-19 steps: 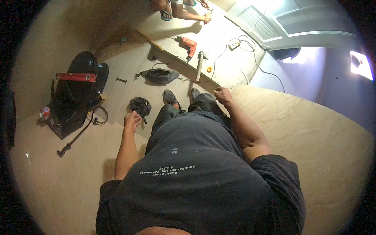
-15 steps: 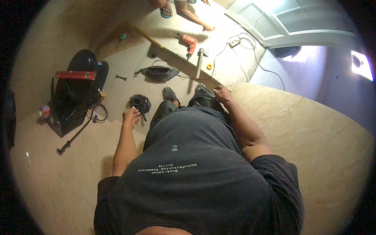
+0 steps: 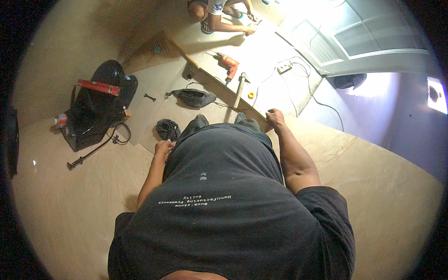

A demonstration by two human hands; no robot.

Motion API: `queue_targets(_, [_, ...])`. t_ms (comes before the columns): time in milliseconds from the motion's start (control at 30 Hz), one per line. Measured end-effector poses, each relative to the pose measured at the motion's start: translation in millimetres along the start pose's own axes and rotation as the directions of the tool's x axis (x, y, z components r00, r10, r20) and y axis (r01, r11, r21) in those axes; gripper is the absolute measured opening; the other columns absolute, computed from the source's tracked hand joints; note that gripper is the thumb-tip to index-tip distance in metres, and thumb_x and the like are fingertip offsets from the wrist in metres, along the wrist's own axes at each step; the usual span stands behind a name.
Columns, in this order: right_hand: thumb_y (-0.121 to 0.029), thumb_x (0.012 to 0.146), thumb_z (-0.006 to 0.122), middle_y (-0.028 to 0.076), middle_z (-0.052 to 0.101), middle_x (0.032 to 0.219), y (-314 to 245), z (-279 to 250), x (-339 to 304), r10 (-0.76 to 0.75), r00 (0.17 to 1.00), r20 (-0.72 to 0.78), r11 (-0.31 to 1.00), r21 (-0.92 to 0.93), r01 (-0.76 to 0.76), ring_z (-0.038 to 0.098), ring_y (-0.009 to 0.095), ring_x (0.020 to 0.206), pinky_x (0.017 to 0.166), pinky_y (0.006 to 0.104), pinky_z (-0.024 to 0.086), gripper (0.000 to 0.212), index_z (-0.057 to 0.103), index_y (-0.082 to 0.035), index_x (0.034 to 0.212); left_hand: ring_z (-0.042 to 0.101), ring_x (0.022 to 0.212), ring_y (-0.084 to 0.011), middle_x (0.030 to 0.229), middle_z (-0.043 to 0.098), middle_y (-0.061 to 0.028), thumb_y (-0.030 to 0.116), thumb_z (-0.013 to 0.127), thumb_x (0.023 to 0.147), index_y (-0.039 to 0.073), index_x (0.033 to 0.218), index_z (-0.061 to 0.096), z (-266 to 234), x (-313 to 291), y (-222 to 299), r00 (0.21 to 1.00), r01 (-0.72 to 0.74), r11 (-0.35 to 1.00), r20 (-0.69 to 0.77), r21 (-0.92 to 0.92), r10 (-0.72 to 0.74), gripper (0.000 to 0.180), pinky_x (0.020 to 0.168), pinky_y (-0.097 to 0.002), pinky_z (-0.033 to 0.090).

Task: The person uses a hammer and a tool to work on a wall opening, then assembles a bidet attachment by connecting a hose and brass fitting.

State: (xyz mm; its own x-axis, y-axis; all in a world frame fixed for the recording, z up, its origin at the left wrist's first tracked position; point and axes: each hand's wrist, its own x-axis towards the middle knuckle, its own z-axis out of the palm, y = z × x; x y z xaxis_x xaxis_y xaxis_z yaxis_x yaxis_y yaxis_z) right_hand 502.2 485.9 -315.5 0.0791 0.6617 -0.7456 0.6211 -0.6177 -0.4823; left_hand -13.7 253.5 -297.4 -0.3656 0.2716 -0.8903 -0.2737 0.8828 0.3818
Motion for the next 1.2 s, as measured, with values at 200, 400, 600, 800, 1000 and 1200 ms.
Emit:
queue_targets(200, [-0.019, 0.091, 0.062, 0.012, 0.07, 0.094, 9, 11, 12, -0.013, 0.998, 0.068, 1.0, -0.011, 0.014, 0.068, 0.022, 0.075, 0.061, 0.0348, 0.056, 0.037, 0.064, 0.002, 0.121, 0.067, 0.105, -0.0305, 0.112, 0.064, -0.0164, 0.022, 0.056, 0.1, -0.001, 0.115, 0.056, 6, -21, -7, 1.0, -0.023, 0.993, -0.023, -0.112, 0.02, 0.027, 0.078, -0.0452, 0.056])
queue_targets(400, [-0.016, 0.09, 0.064, 0.012, 0.069, 0.088, 13, 13, 33, -0.026, 0.994, 0.106, 1.0, 0.007, 0.025, 0.067, 0.022, 0.07, 0.059, 0.0346, 0.056, 0.03, 0.069, 0.002, 0.113, 0.065, 0.107, -0.0345, 0.114, 0.063, -0.0188, 0.023, 0.056, 0.1, -0.001, 0.118, 0.055, 11, -46, 6, 0.996, -0.019, 0.99, -0.093, -0.143, 0.005, 0.03, 0.09, -0.0519, 0.052])
queue_targets(600, [-0.023, 0.088, 0.062, 0.017, 0.074, 0.089, 11, -9, 61, -0.073, 0.996, 0.057, 0.996, -0.041, 0.075, 0.072, 0.024, 0.077, 0.071, 0.0357, 0.057, 0.034, 0.072, 0.001, 0.111, 0.065, 0.108, -0.0356, 0.115, 0.062, -0.0192, 0.019, 0.055, 0.099, -0.002, 0.12, 0.055, 25, -39, 10, 0.996, -0.023, 0.99, -0.085, -0.141, 0.011, 0.03, 0.091, -0.0533, 0.052])
queue_targets(800, [-0.023, 0.086, 0.062, 0.017, 0.074, 0.093, -16, -9, 43, -0.037, 0.997, 0.069, 0.999, -0.005, 0.037, 0.071, 0.025, 0.078, 0.073, 0.0356, 0.057, 0.036, 0.072, 0.0, 0.112, 0.064, 0.111, -0.0365, 0.117, 0.062, -0.0201, 0.023, 0.056, 0.1, -0.003, 0.122, 0.053, 24, -41, 16, 0.996, -0.04, 0.994, -0.078, -0.1, 0.032, 0.034, 0.092, -0.0539, 0.052])
queue_targets(1000, [-0.017, 0.092, 0.061, 0.009, 0.068, 0.09, -16, -15, 42, -0.006, 0.993, 0.116, 1.0, -0.021, 0.009, 0.065, 0.018, 0.072, 0.056, 0.0303, 0.05, 0.033, 0.063, 0.001, 0.119, 0.065, 0.109, -0.0351, 0.115, 0.063, -0.0191, 0.025, 0.057, 0.1, -0.003, 0.12, 0.054, 32, -36, 25, 0.997, -0.071, 0.99, -0.042, -0.124, 0.067, 0.034, 0.091, -0.0525, 0.053])
queue_targets(1200, [-0.018, 0.092, 0.062, 0.012, 0.069, 0.094, -29, -3, 31, 0.019, 0.989, 0.149, 1.0, -0.017, -0.016, 0.065, 0.02, 0.076, 0.058, 0.0315, 0.052, 0.037, 0.062, 0.003, 0.123, 0.065, 0.109, -0.0348, 0.115, 0.063, -0.0204, 0.024, 0.056, 0.101, -0.005, 0.12, 0.054, 26, -32, 27, 0.998, -0.043, 0.996, -0.046, -0.074, 0.04, 0.034, 0.091, -0.0519, 0.054])
